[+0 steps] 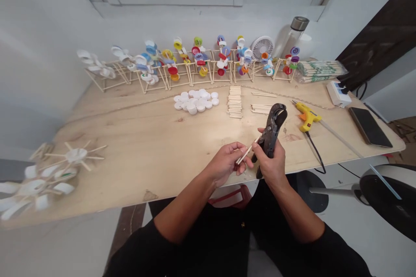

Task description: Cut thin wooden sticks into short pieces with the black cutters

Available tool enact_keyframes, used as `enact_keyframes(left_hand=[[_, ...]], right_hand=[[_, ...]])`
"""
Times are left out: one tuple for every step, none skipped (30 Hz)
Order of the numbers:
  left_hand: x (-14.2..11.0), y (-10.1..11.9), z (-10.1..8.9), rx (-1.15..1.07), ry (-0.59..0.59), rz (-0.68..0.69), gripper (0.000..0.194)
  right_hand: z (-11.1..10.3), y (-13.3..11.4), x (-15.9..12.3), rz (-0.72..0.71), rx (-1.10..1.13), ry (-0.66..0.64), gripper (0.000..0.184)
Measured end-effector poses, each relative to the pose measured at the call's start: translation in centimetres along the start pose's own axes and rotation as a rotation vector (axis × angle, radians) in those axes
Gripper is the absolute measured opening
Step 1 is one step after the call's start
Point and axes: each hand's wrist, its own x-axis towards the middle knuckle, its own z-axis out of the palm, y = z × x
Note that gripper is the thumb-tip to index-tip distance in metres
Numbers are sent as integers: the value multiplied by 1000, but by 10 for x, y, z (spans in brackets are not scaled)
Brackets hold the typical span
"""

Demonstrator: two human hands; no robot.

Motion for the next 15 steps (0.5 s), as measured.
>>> enact_keyframes(left_hand=[[0, 0, 0, 1, 1, 4, 29], [1, -1, 1, 1, -2, 7, 29], [1, -1, 1, 1, -6, 10, 29], [1, -1, 1, 0, -13, 11, 29], [1, -1, 2, 0, -23, 10, 29], [1, -1, 2, 1, -33, 9, 29], [0, -1, 3, 3, -41, 7, 29], [0, -1, 3, 5, -49, 7, 29], [0, -1, 4, 6, -55, 8, 28], [-1, -1, 4, 7, -60, 8, 28], [-1, 0, 5, 7, -63, 8, 27], [-2, 0, 5, 5, -64, 6, 27], [-2, 0, 5, 5, -66, 2, 27], [-2, 0, 5, 5, -67, -2, 27], [-2, 1, 5, 6, -67, -5, 27]], right_hand=[[1, 0, 0, 0, 8, 6, 33], [2, 0, -1, 1, 14, 13, 33], [2, 0, -1, 2, 16, 21, 33], [3, 0, -1, 5, 18, 28, 33], [3, 0, -1, 8, 21, 34, 33], [3, 0, -1, 11, 27, 38, 33], [3, 1, -1, 14, 36, 39, 33], [3, 1, -1, 18, 46, 39, 33], [3, 1, -1, 19, 54, 41, 33], [3, 2, -1, 19, 60, 43, 33], [3, 2, -1, 19, 64, 45, 33], [3, 2, -1, 19, 66, 48, 33], [3, 2, -2, 19, 68, 52, 33], [4, 2, -2, 18, 68, 56, 32], [4, 3, -2, 18, 67, 60, 32]])
